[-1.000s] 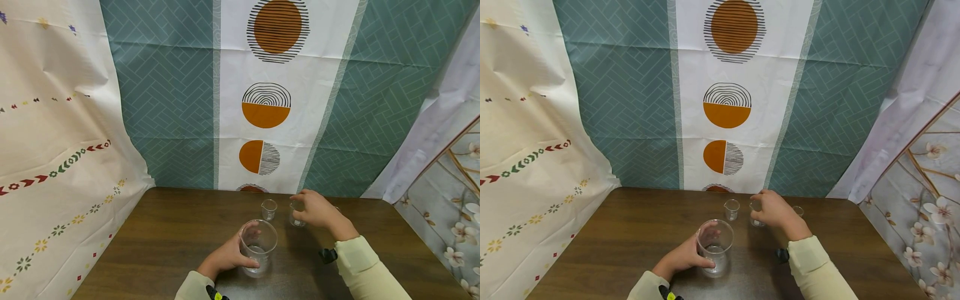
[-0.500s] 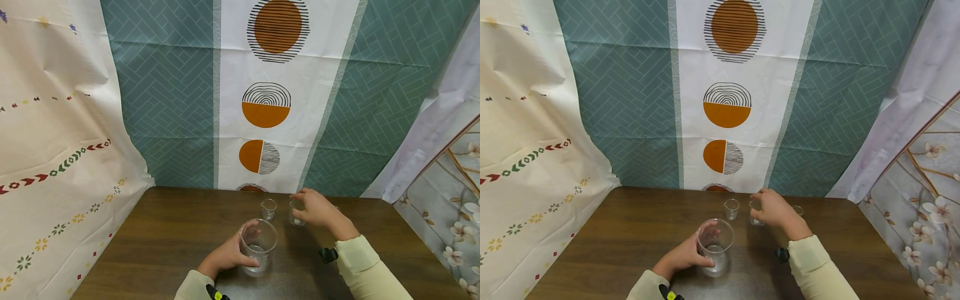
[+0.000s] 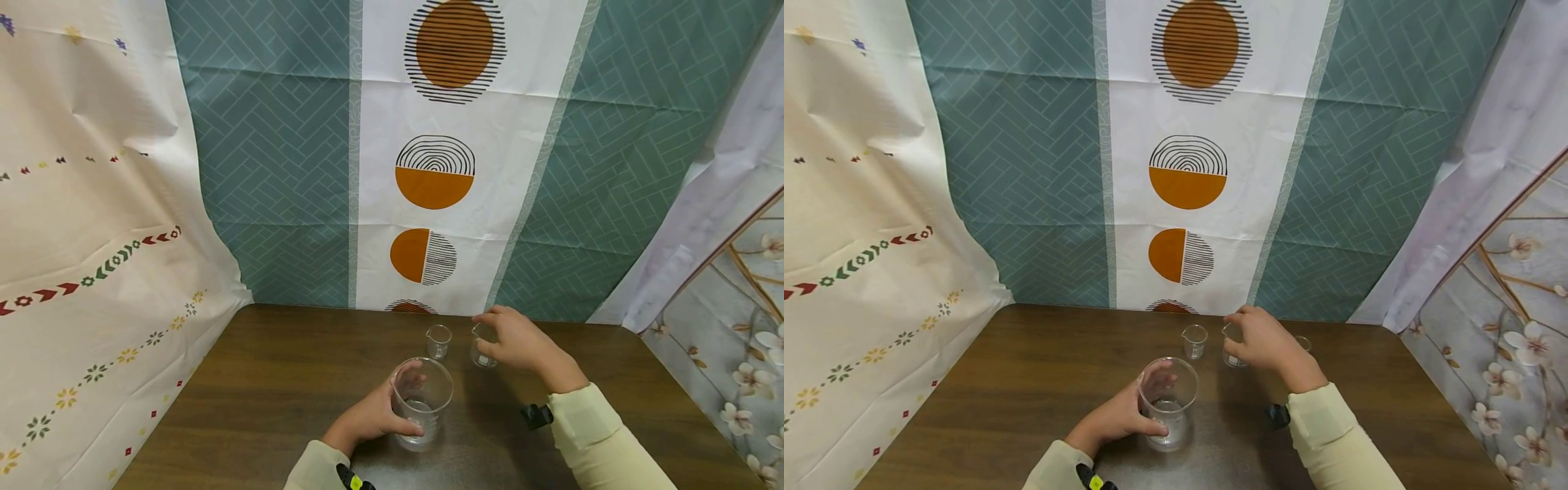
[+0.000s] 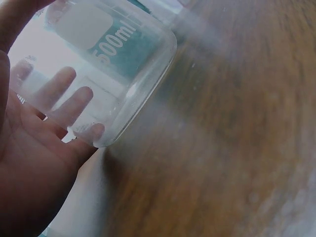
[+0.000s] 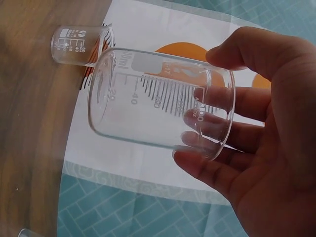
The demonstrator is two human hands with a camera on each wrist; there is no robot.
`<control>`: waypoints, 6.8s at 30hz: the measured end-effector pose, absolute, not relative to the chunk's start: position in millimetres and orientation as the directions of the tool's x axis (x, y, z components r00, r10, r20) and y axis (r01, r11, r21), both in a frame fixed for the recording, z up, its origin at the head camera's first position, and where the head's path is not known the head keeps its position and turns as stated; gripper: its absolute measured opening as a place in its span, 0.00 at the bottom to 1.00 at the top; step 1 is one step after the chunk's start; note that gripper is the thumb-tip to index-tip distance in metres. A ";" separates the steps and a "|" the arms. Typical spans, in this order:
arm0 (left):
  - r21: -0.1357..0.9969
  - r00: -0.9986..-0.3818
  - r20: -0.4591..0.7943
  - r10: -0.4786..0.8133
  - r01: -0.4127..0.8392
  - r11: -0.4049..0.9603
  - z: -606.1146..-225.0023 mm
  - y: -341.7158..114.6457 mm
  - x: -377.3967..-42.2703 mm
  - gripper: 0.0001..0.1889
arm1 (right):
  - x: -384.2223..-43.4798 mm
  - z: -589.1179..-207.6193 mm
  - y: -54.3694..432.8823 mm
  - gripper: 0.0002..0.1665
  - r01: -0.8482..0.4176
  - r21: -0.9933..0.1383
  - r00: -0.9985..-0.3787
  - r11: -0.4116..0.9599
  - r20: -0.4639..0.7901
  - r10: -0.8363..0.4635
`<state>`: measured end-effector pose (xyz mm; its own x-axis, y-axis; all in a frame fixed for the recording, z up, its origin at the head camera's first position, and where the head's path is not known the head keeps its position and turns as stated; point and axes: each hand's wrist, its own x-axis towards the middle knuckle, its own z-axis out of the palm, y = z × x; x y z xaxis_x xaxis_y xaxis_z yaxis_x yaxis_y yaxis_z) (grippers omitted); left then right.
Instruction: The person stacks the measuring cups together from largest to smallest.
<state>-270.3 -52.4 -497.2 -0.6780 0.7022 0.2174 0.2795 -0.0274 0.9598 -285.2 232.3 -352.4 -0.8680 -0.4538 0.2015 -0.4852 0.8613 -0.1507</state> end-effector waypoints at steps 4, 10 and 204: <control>0.956 -0.667 0.234 0.707 0.288 -0.045 -498.5 -52.3 -271.5 0.52 | -283.5 -349.5 231.1 0.25 -0.485 -0.156 -0.868 0.861 0.203 -0.452; 0.955 -0.665 0.239 0.708 0.293 -0.047 -499.0 -52.1 -272.6 0.52 | -281.2 -345.2 227.9 0.24 -0.498 -0.149 -0.858 0.854 0.224 -0.461; 0.963 -0.687 0.201 0.698 0.271 -0.011 -495.1 -54.7 -269.9 0.51 | -242.4 -316.1 171.1 0.22 -0.670 -0.074 -0.727 0.739 0.269 -0.632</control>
<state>-269.9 -54.7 -495.1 -0.6869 0.6983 0.2013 0.2708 -0.0111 0.9626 -242.4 171.1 -316.1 -0.7266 -0.6324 0.2685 -0.6701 0.7386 -0.0739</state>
